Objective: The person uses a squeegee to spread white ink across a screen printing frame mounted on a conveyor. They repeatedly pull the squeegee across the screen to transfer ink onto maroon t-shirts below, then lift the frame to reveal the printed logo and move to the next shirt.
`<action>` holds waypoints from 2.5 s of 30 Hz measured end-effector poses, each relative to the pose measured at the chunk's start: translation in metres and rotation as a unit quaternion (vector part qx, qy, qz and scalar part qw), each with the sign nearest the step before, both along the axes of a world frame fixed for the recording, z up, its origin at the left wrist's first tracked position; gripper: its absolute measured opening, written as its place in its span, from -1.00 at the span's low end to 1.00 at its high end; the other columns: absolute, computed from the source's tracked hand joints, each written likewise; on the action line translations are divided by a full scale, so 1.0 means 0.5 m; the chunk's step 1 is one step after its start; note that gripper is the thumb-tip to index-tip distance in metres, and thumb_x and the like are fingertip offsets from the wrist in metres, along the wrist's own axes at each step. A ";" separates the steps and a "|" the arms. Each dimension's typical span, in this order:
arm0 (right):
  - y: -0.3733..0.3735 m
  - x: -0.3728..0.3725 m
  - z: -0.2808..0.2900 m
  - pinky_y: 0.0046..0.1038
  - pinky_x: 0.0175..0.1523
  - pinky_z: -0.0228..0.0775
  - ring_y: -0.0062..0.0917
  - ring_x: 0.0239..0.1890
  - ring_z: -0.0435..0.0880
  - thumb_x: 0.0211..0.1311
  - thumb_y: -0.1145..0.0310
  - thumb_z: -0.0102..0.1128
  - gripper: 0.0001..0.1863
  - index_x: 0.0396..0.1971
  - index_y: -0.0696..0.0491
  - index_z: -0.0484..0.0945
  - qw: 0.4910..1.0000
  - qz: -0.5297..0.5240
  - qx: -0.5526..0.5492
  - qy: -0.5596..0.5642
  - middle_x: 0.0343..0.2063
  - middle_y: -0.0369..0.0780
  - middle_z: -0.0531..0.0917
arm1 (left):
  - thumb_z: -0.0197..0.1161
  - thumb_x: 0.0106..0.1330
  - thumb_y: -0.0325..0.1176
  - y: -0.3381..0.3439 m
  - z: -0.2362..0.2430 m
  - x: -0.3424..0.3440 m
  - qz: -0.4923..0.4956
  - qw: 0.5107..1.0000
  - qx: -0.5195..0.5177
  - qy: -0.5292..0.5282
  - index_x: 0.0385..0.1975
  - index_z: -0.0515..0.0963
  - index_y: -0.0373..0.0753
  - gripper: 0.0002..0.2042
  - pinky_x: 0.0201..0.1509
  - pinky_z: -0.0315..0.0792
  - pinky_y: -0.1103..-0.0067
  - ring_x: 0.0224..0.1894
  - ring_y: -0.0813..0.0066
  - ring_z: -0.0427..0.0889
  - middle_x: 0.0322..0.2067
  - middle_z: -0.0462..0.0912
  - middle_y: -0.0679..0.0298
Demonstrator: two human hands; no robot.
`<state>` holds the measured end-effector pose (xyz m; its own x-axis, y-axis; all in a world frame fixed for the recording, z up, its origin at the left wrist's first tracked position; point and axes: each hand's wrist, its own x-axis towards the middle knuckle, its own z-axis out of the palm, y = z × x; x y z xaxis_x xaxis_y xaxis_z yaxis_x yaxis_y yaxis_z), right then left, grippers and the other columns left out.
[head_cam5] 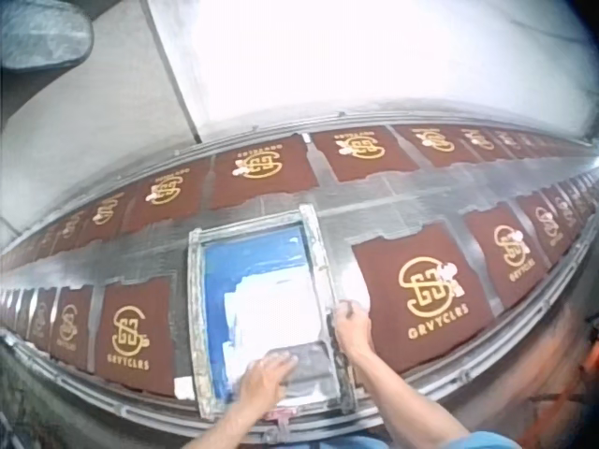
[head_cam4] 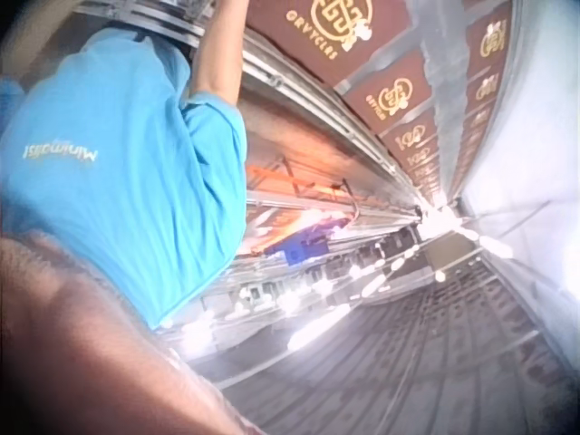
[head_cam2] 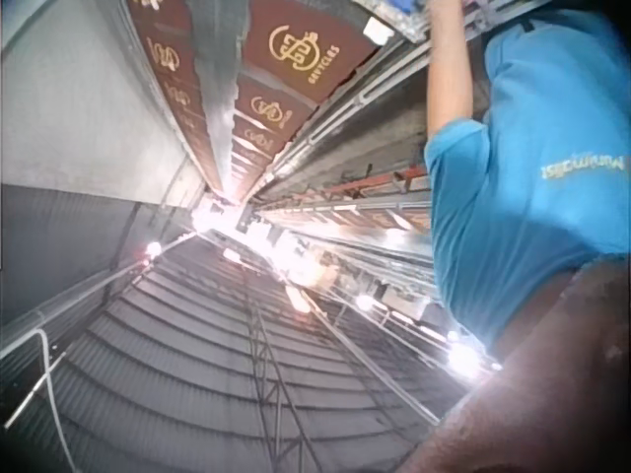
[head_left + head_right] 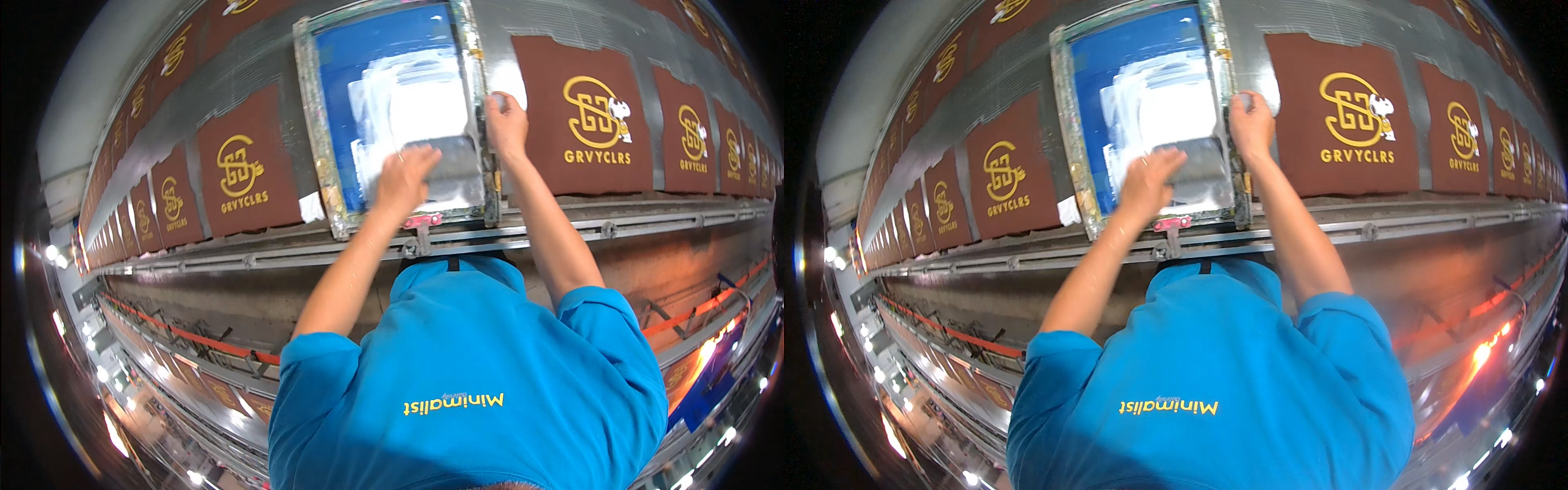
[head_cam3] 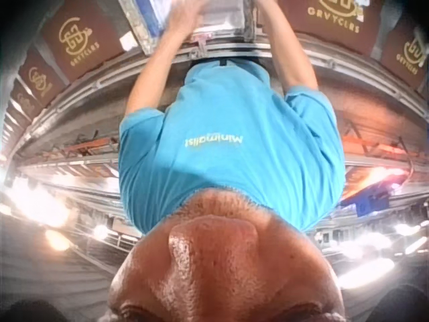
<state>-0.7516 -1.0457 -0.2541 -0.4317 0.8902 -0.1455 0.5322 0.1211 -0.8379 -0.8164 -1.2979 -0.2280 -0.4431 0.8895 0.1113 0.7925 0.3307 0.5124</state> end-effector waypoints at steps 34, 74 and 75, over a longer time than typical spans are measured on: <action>-0.849 -0.559 -0.098 -0.30 -0.08 0.56 -0.37 -0.30 0.74 0.36 0.17 0.28 -0.64 0.07 0.01 0.61 0.994 0.063 0.028 -0.079 -0.35 -0.14 0.74 | 0.49 -0.05 0.43 -0.773 -0.129 -0.689 -0.076 0.921 -0.296 -0.243 -0.02 0.75 -0.16 -0.21 0.03 0.62 0.25 -0.07 0.02 0.78 -0.19 0.79 0.00; -0.917 -0.536 -0.017 -0.20 -0.09 0.43 -0.22 -0.25 0.69 0.15 0.09 0.47 -0.64 -0.32 0.03 0.54 0.826 0.483 0.278 -0.086 -0.40 -0.19 0.65 | 0.48 0.15 -0.13 -0.757 -0.052 -0.706 -0.035 0.974 -0.211 -0.071 -0.30 0.68 -0.04 -0.78 -0.20 0.61 0.24 -0.27 0.13 0.76 -0.41 0.73 0.21; -0.892 -0.569 -0.018 -0.20 -0.09 0.44 -0.21 -0.25 0.69 0.14 0.07 0.48 -0.63 -0.33 0.03 0.55 0.824 0.476 0.293 -0.090 -0.40 -0.19 0.67 | 0.43 0.18 -0.12 -0.731 -0.046 -0.745 -0.045 0.976 -0.206 -0.048 -0.32 0.67 -0.03 -0.81 -0.24 0.63 0.24 -0.26 0.12 0.78 -0.40 0.75 0.22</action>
<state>-1.0363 -1.4916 -0.2630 -0.9935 0.1011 0.0517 0.0718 0.9117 -0.4045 -1.1891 -1.6632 -0.2510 -0.3527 0.8854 -0.3029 0.7827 0.4565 0.4230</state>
